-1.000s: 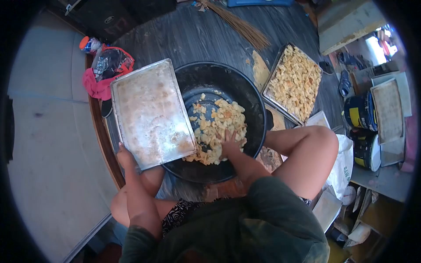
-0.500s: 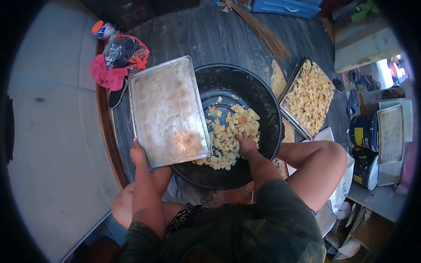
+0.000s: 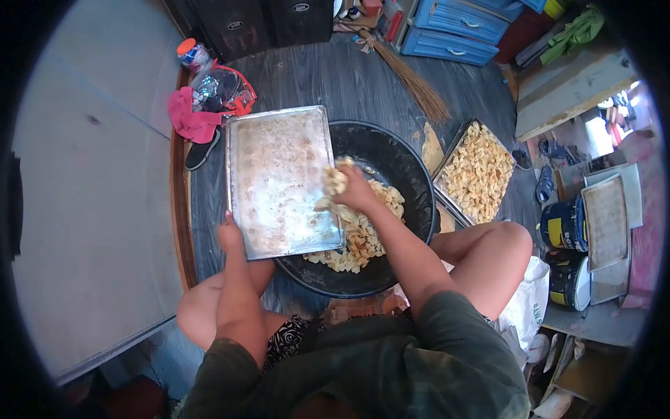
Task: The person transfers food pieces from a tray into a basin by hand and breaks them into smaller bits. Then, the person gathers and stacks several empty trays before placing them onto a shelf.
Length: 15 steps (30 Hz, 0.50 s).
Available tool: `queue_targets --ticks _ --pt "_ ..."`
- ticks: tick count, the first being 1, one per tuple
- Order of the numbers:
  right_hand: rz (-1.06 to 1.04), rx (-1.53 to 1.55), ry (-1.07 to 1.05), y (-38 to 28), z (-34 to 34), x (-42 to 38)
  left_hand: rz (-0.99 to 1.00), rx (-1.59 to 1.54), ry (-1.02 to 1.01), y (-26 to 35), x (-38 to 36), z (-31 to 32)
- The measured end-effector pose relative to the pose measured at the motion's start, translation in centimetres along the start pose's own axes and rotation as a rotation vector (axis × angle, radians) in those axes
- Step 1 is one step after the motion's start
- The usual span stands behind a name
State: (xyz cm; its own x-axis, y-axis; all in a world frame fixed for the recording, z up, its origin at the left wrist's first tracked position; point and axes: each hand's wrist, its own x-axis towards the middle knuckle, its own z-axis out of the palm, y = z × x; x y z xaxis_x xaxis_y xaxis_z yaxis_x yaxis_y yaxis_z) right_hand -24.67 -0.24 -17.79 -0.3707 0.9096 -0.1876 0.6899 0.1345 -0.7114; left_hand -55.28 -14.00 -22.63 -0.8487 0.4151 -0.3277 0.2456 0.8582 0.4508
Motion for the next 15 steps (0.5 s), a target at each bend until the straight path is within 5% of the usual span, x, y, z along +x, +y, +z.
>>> queue_targets --ticks 8,15 --pt "-0.134 -0.203 -0.242 -12.5 1.2 2.6 0.003 -0.136 -0.027 1.5 -4.6 -4.0" --pt "-0.468 -0.017 -0.305 -13.0 -0.4 0.6 -0.061 -0.158 0.056 -2.4 -7.2 -3.0"
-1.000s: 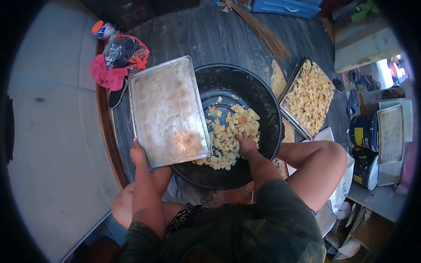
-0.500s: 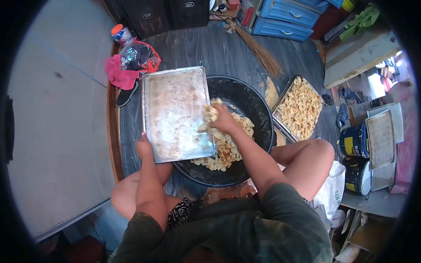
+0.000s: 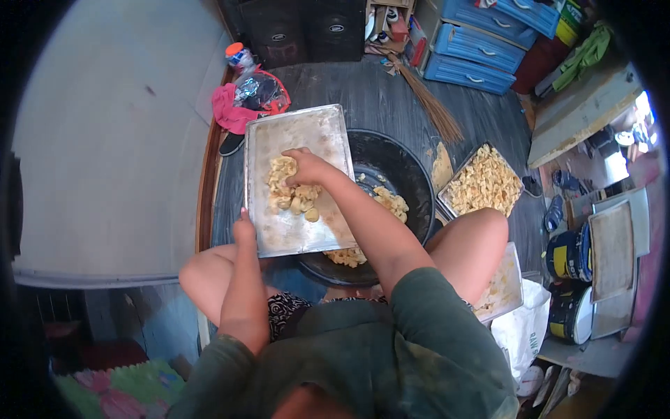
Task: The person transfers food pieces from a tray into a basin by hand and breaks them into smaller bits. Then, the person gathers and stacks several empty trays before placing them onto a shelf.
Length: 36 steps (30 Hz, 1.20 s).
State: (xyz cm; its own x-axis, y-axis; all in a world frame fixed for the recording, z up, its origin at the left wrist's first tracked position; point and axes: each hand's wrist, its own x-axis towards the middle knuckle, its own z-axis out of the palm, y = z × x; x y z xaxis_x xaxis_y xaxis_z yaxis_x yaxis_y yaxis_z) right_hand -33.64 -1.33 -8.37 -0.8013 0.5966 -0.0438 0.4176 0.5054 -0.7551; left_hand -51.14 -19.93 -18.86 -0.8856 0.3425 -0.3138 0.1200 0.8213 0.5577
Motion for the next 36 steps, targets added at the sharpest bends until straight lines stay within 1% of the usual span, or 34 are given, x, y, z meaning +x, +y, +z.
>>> queue_targets --ticks 1,2,4,5,6,7,8,9,10,11,12,13,14,15,17,18,19,20,22,23,24,25,26,27,28,29,30,31,32,33,35,36 --pt "-0.118 0.019 0.041 0.6 0.0 -0.7 -0.019 0.017 -0.014 -0.7 -0.3 -0.1" --pt "-0.12 0.023 0.034 0.4 -0.7 -2.0 -0.026 0.02 -0.011 -1.5 -0.4 -0.3" --pt "0.018 0.313 0.144 0.2 -2.6 -5.0 0.004 -0.059 -0.011 -2.4 -0.5 -0.3" --pt "0.048 0.364 0.21 1.5 -3.3 -6.0 -0.038 -0.077 0.022 -1.9 -1.5 -0.9" --pt "0.098 0.455 0.269 2.9 -3.9 -7.3 -0.034 -0.065 0.014 -2.3 -1.8 -0.6" --pt "0.172 0.487 0.322 5.1 -4.2 -8.4 -0.062 -0.082 0.049 -2.7 -1.8 -0.7" --pt "0.224 0.507 0.37 9.1 -3.7 -8.9 -0.087 -0.099 0.084 -3.1 -1.4 -0.8" --pt "0.3 0.458 0.445 13.8 -2.6 -9.3 -0.105 -0.248 0.059 -4.7 0.1 -0.3" --pt "0.48 0.313 0.445 17.9 -1.4 -10.2 -0.124 -0.39 0.029 -6.0 1.6 0.5" --pt "0.666 0.167 0.433 20.9 0.0 -11.0 -0.113 -0.369 0.017 -5.7 1.9 0.5" --pt "0.693 0.183 0.435 23.0 1.8 -11.7 -0.147 -0.386 0.051 -5.2 1.9 0.1" --pt "0.869 0.138 0.353 24.6 3.9 -12.5 -0.186 -0.401 0.085 -5.1 1.8 -0.2" --pt "1.039 0.088 0.258 25.1 5.1 -13.1 -0.194 -0.375 0.073 -5.4 2.1 -0.1" --pt "1.056 0.093 0.245 25.7 5.9 -13.2 -0.212 -0.408 0.093 -5.7 2.7 0.0" --pt "1.049 -0.071 0.145 26.5 7.0 -12.0 -0.251 -0.429 0.115 -6.6 4.2 0.4" --pt "1.056 -0.069 0.118 26.5 7.0 -10.8 -0.217 -0.523 0.104 -7.6 5.0 0.1" --pt "1.0 -0.052 0.182 26.7 6.9 -9.0 -0.178 -0.612 0.094 -8.5 5.6 0.2" --pt "0.949 -0.03 0.248 27.2 7.3 -7.1 -0.191 -0.588 0.098 -8.8 5.4 0.1" --pt "0.816 -0.102 0.251 28.9 10.9 -2.1 -0.345 -0.65 0.058 -7.8 4.6 -0.9" --pt "0.697 -0.111 0.212 28.2 12.0 0.4 -0.347 -0.624 0.045 -6.5 3.8 -0.5" --pt "0.622 -0.088 0.151 26.0 13.0 2.1 -0.271 -0.71 0.119 -4.9 2.3 0.1" --pt "0.564 -0.147 -0.017 23.9 14.0 3.7 -0.194 -0.799 0.196 -4.3 1.7 0.7" --pt "0.43 -0.15 -0.089 22.6 16.4 4.3 -0.196 -0.786 0.193 -4.8 2.4 1.0" --pt "0.289 -0.152 -0.161 21.3 18.8 4.4 -0.249 -0.782 0.173 -5.9 3.2 0.9" --pt "0.261 -0.203 -0.205 21.1 23.4 4.2 -0.303 -0.778 0.155 -7.2 4.0 0.5" --pt "0.231 -0.254 -0.251 21.3 27.2 3.2 -0.229 -0.779 0.1 -9.1 5.0 0.4" --pt "0.106 -0.315 -0.459 20.1 25.6 1.2 -0.234 -0.775 0.102 -8.7 4.5 0.5" --pt "-0.021 -0.378 -0.664 19.4 23.3 -1.4 -0.238 -0.7 0.137 -7.3 3.8 0.8" --pt "-0.149 -0.37 -0.559 20.8 25.4 -4.7 -0.241 -0.629 0.17 -6.4 3.4 1.0" --pt "-0.277 -0.367 -0.452 22.6 27.2 -7.5 -0.243 -0.638 0.168 -7.2 4.0 1.2" --pt "-0.305 -0.512 -0.823 22.6 23.8 -11.0 -0.197 -0.702 0.13 -9.8 5.6 0.9" --pt "-0.319 -0.62 -0.851 23.0 22.3 -12.6 -0.206 -0.707 0.132 -8.0 4.3 1.0"
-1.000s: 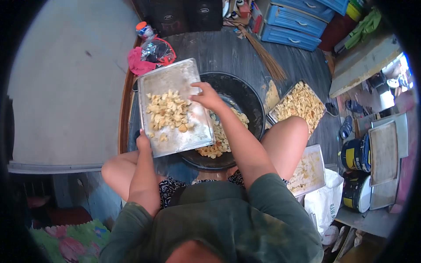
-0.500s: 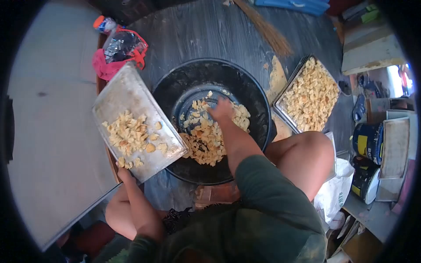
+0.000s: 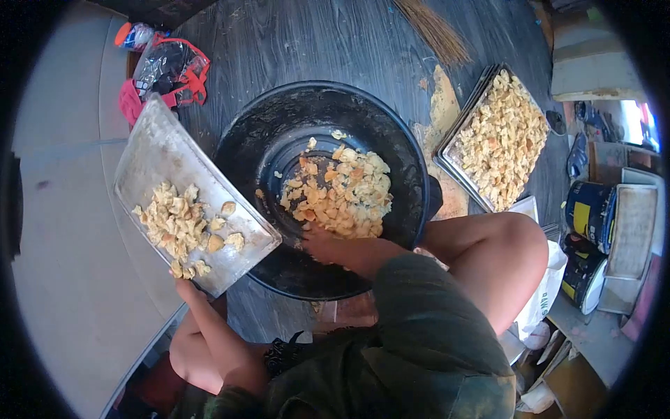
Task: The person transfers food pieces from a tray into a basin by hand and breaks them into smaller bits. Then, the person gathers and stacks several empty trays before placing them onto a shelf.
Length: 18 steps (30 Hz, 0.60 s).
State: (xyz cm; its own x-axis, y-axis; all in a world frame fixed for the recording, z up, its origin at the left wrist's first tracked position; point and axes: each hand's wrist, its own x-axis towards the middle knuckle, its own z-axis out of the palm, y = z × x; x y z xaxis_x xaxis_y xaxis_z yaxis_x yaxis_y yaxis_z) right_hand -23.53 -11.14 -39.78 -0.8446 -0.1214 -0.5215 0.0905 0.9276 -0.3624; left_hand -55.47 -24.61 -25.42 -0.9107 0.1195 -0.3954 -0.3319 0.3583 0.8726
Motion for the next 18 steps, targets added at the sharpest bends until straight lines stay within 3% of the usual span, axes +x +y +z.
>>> queue_targets --ticks 1,2,3,4,7,9,11,12,14,15,16,18 --pt "0.018 -0.098 -0.046 0.1 0.4 -2.2 0.008 -0.011 0.002 2.3 -2.8 2.0" --pt "0.052 -0.069 0.056 0.9 2.3 -4.0 0.017 -0.023 0.004 3.8 -4.5 2.9" --pt "0.087 -0.04 0.16 2.0 3.8 -5.7 -0.121 -0.026 -0.075 0.5 0.5 -0.6" --pt "0.093 -0.046 0.162 3.6 3.7 -7.6 -0.125 -0.034 -0.075 0.6 0.1 -0.8" --pt "0.12 -0.107 0.15 8.1 -1.2 -11.1 -0.1 0.253 -0.007 2.2 -1.0 -0.2" --pt "0.213 0.032 0.252 9.8 -7.9 -13.3 -0.076 0.289 -0.055 3.0 -1.4 -0.1" --pt "0.518 0.323 0.365 11.9 -10.9 -12.9 -0.039 0.276 -0.137 1.5 -0.6 -0.8" --pt "0.517 0.318 0.367 12.6 -12.3 -12.6 -0.038 0.271 -0.136 2.2 -1.2 -0.6" --pt "0.84 0.475 0.356 14.0 -14.8 -12.0 -0.198 0.219 -0.134 2.8 -2.4 0.4" --pt "0.914 0.508 0.297 14.4 -15.2 -11.6 -0.198 0.033 -0.252 2.1 -2.2 0.2" --pt "0.905 0.501 0.304 14.5 -15.3 -11.3 -0.192 0.025 -0.244 1.4 -1.8 -0.1" --pt "0.959 0.524 0.034 13.9 -15.3 -11.0 -0.163 0.275 -0.151 0.5 -1.7 -0.2"
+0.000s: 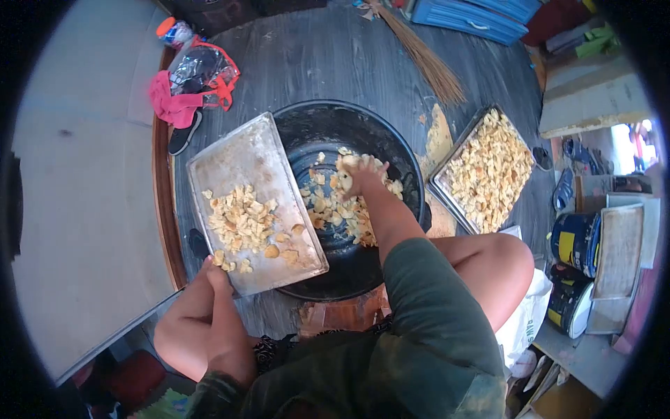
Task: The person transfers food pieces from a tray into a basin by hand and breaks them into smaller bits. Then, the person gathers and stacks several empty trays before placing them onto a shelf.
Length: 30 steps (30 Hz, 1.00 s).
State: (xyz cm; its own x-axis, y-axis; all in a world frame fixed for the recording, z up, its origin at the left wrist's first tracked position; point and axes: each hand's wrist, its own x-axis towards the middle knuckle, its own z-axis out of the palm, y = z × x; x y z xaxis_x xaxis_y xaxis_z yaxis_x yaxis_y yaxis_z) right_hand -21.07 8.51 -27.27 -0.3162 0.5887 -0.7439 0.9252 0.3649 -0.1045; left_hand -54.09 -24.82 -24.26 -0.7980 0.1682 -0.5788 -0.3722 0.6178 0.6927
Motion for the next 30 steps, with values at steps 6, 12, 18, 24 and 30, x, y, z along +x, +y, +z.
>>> queue_targets --ticks 6,12,18,24,30 --pt "-0.008 -0.203 -0.247 1.3 3.7 -2.9 0.167 -0.177 0.058 -0.1 -1.7 2.0" --pt "0.058 -0.18 -0.107 -1.9 9.4 -8.0 0.276 0.212 0.158 -1.8 -0.3 1.9" --pt "0.021 -0.136 0.175 -1.0 12.4 -7.1 0.259 0.078 0.088 -1.5 1.5 2.3" --pt "-0.049 0.229 0.191 1.3 9.9 -5.5 0.362 -0.015 0.135 1.9 1.7 3.5" --pt "-0.211 0.613 0.604 -0.7 1.5 -4.4 0.473 0.064 0.149 2.7 1.8 5.1"
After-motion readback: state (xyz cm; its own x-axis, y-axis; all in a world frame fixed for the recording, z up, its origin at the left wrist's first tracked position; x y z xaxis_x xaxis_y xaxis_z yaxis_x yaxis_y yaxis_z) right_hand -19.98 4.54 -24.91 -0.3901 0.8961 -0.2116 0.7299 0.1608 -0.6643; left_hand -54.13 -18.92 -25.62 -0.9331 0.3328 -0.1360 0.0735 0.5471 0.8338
